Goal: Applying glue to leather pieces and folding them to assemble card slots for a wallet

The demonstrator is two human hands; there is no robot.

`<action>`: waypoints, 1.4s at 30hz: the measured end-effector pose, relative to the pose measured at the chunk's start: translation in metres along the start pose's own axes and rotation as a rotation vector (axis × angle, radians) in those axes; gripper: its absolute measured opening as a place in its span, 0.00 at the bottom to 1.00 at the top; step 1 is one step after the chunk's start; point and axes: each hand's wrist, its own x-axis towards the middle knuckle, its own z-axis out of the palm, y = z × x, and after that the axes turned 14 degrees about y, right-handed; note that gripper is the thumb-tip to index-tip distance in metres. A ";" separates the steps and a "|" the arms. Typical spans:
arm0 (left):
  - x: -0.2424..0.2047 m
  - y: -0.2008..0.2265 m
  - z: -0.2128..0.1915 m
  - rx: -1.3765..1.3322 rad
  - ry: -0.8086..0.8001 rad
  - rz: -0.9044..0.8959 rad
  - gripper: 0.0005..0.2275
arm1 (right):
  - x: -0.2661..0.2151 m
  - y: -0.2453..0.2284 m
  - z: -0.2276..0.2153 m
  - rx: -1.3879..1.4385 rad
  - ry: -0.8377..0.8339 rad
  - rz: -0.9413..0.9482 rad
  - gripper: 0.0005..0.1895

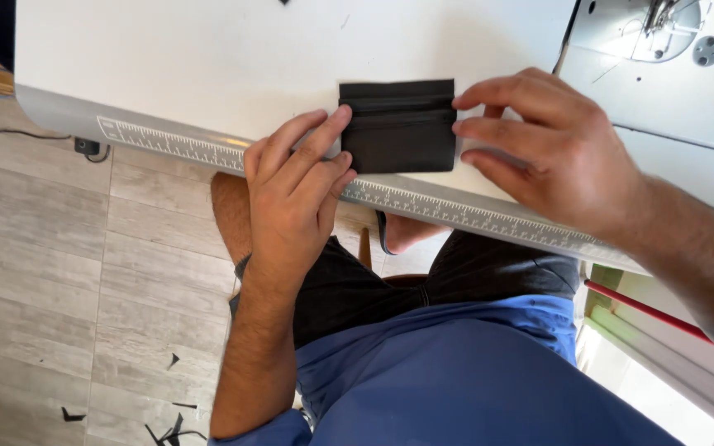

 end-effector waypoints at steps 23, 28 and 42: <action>0.006 -0.014 0.011 -0.045 -0.001 -0.058 0.07 | 0.007 0.006 0.006 -0.008 0.015 -0.095 0.04; 0.007 -0.013 0.011 -0.052 0.002 -0.060 0.07 | 0.010 0.003 0.007 -0.029 -0.019 -0.099 0.03; 0.009 0.002 0.002 0.048 -0.093 0.097 0.06 | 0.017 0.000 0.006 -0.066 -0.074 -0.120 0.03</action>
